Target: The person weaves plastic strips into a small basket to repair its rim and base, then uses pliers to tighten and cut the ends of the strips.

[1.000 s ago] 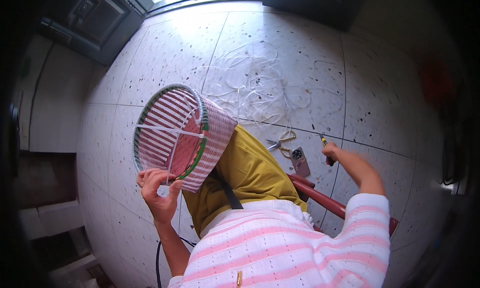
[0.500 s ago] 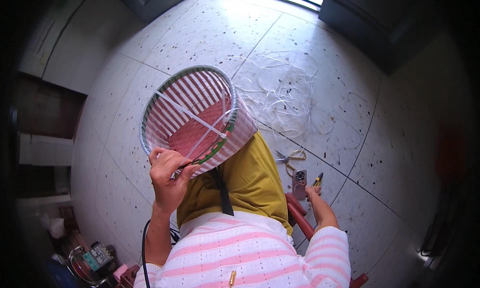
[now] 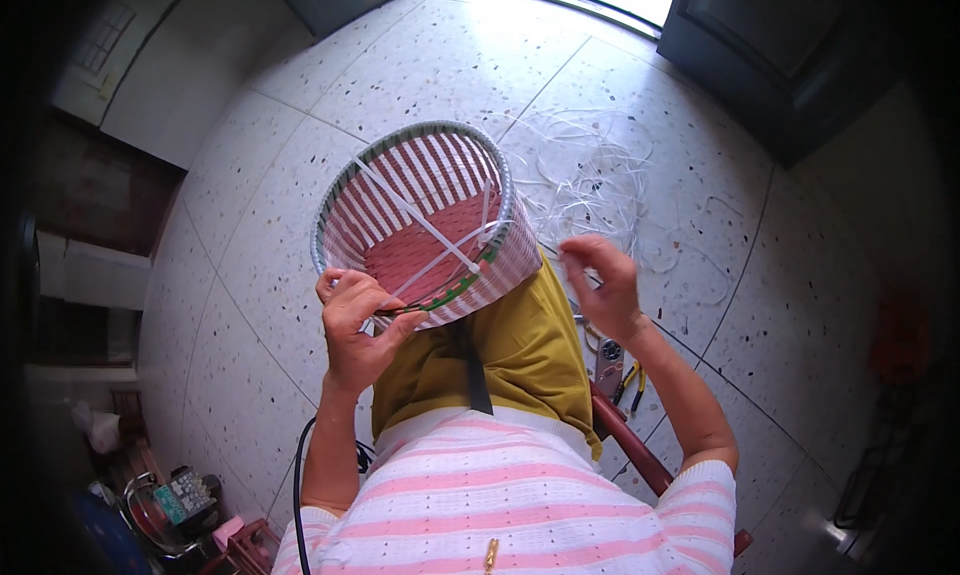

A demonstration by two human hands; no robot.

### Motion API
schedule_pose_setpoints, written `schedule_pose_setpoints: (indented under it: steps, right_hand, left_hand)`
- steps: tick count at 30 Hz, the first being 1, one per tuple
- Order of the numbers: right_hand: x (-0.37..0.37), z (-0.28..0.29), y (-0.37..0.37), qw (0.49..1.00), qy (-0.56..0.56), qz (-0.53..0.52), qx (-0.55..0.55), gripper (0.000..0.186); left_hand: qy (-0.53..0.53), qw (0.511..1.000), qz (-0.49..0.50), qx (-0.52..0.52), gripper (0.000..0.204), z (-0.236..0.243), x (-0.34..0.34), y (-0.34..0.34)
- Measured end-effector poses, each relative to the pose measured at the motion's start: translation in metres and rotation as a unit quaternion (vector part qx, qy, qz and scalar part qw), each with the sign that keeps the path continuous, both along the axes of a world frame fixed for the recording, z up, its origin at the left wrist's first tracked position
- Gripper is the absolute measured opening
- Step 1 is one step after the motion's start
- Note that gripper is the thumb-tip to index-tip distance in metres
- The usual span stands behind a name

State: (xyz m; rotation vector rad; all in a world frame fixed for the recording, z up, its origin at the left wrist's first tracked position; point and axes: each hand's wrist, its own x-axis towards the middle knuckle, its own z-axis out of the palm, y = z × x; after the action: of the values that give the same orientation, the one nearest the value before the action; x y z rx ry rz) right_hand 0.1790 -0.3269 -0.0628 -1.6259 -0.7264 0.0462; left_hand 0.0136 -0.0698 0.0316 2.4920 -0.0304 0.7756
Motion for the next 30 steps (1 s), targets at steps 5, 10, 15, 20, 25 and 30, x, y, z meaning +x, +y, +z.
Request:
schedule_pose_setpoints:
  steps: [5,10,15,20,25,30]
  right_hand:
    - [-0.04,0.082,0.059,0.975,-0.158,0.151,-0.033,0.024]
    - [-0.05,0.087,0.08,0.936,-0.262,0.162,-0.168,0.033]
    - [-0.053,0.095,0.082,0.93,-0.287,0.145,-0.176,0.026]
    - [-0.054,0.102,0.082,0.921,-0.308,0.133,-0.2,0.02]
    - [-0.055,0.104,0.083,0.923,-0.282,0.132,-0.227,0.018]
    - [-0.056,0.108,0.084,0.928,-0.256,0.133,-0.235,0.019]
  left_hand:
    - [-0.015,0.999,-0.004,-0.032,0.026,-0.005,-0.002,0.004]
    - [0.009,0.999,-0.028,-0.034,0.025,-0.003,-0.004,0.011]
    - [0.004,0.998,-0.026,-0.051,0.023,-0.003,-0.007,0.009]
    - [-0.004,0.997,-0.017,-0.068,0.021,-0.004,-0.008,0.008]
    - [0.015,0.997,-0.017,-0.079,0.019,-0.001,-0.007,0.006]
    - [0.068,0.995,-0.013,-0.074,0.022,0.007,-0.004,0.005]
